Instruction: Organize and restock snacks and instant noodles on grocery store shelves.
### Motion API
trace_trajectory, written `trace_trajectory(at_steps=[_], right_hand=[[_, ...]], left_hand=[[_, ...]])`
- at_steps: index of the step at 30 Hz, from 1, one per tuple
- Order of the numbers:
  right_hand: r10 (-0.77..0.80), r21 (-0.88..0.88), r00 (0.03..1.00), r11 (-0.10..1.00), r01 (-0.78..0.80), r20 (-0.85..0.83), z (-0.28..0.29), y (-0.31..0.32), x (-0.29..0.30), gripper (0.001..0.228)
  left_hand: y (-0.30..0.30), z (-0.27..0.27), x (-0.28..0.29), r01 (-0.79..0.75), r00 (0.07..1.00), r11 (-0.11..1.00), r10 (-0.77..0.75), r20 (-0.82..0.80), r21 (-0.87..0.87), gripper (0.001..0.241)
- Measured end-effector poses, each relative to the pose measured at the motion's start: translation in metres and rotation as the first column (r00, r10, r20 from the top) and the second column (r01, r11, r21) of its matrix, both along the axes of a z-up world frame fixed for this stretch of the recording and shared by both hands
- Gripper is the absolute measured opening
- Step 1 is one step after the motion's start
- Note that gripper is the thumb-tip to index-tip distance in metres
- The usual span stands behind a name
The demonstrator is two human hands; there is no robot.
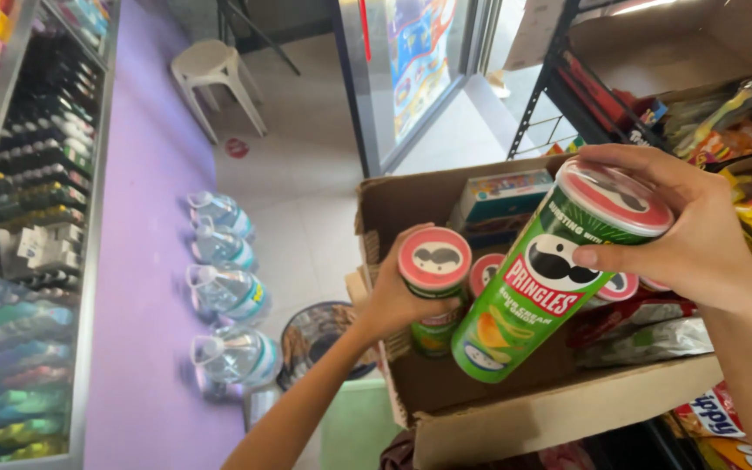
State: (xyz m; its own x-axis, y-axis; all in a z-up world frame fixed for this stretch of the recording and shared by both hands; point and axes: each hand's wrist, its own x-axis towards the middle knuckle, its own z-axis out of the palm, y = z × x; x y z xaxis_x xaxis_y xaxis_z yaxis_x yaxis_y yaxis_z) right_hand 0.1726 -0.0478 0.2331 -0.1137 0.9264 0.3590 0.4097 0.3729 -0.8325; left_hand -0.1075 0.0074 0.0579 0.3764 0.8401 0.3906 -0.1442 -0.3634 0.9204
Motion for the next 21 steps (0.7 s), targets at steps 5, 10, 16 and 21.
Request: trace_trajectory(at_steps=[5,10,16,21], right_hand=[[-0.022,0.008,1.000,1.000,0.022,0.004,-0.004,0.005,-0.006,0.084],[0.001,0.005,1.000,1.000,-0.001,-0.024,-0.006,0.010,-0.010,0.083],[0.039,0.028,0.999,0.999,-0.039,-0.023,-0.005,0.018,-0.007,0.085],[0.245,0.066,0.919,0.969,-0.236,-0.309,0.012,0.041,0.015,0.077]], left_hand=[[0.007,-0.048,-0.001,0.077,0.997,0.992,-0.079,-0.016,-0.102,0.095],[0.000,-0.048,-0.006,0.053,0.992,0.995,-0.061,-0.107,-0.081,0.094],[-0.008,-0.043,-0.015,0.108,0.969,0.992,-0.121,-0.215,-0.070,0.091],[-0.015,-0.065,-0.012,0.097,0.977,0.989,-0.116,-0.181,-0.113,0.092]])
